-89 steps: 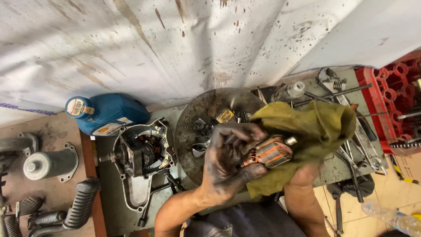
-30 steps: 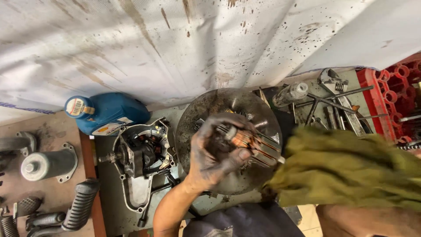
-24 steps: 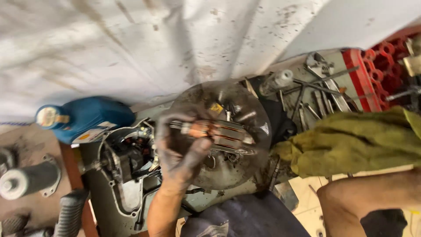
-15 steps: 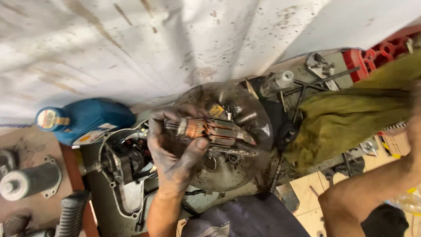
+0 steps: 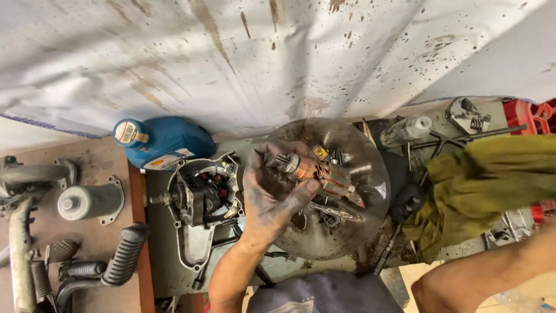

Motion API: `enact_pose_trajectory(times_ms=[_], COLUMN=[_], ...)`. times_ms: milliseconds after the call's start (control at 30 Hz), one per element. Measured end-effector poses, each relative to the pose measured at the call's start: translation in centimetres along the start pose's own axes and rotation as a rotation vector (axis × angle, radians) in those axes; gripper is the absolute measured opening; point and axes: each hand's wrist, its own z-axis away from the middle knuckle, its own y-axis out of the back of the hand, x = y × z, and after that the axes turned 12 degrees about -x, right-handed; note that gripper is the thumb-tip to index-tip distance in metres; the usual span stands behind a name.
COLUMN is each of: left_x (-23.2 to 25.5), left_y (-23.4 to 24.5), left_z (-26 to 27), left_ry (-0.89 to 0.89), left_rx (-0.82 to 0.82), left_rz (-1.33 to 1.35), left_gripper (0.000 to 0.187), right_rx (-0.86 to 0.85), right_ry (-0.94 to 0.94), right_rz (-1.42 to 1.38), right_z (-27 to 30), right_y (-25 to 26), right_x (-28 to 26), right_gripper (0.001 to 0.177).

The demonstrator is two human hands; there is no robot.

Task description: The person cleans a cylindrical mechanical component with copper windings using a green cloth. They then wipe a larger metal housing and use a small brush to scrub a dark, greasy part held in their hands. Finally, they apply a liquid from a small bottle onto the part.

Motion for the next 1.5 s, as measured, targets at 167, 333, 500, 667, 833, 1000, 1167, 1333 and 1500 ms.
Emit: enact_pose_trajectory(times_ms=[167,333,500,667,833,1000,1167,1333,1500], left_x=[-0.9,-1.3,0.5,-0.1,-1.3,-1.8,-5.4,-6.2,-4.1], left_y=[-0.2,-1.0,-1.4,-1.7,-2.0,-2.7,-2.9,-2.1,-1.4], left_z=[0.3,1.2,1.9,2.5,2.5,2.1,2.7,2.6,1.5], left_ry=[0.093,-0.042,0.061,0.057,0.073,0.059,0.191,0.119,0.231], left_rx=[-0.004,-0.024,0.006,-0.025,-0.168,-0.266,-0.155,-0.106,-0.052], left_rz=[-0.021,0.123,-0.094,-0.127,-0.138,-0.067,-0.013,-0.184,-0.292], left_gripper=[0.05,0.053,0.052,0.047,0.048,0.046,0.044,0.034,0.034], right_rx=[-0.268,-0.548,-0.673,-0.698,-0.746,-0.797,-0.785,-0.483,0.086], right_ry=[0.208,0.421,0.459,0.247,0.141,0.002,0.079,0.442,0.029], right_rz=[-0.526,-1.068,-0.853,-0.798,-1.0,-0.976,-0.845,-0.479,-0.15], right_z=[-0.5,1.7,2.7,6.3,7.6,8.4,6.9,1.3,0.3], right_y=[0.9,3.2,3.5,1.4,1.0,1.4,2.5,5.5,3.9], right_x=[-11.0,-29.0,-32.2,-28.7,-27.3,-27.9,-28.3,-25.1,-5.9], right_gripper=[0.023,0.03,0.029,0.028,0.022,0.017,0.022,0.011,0.027])
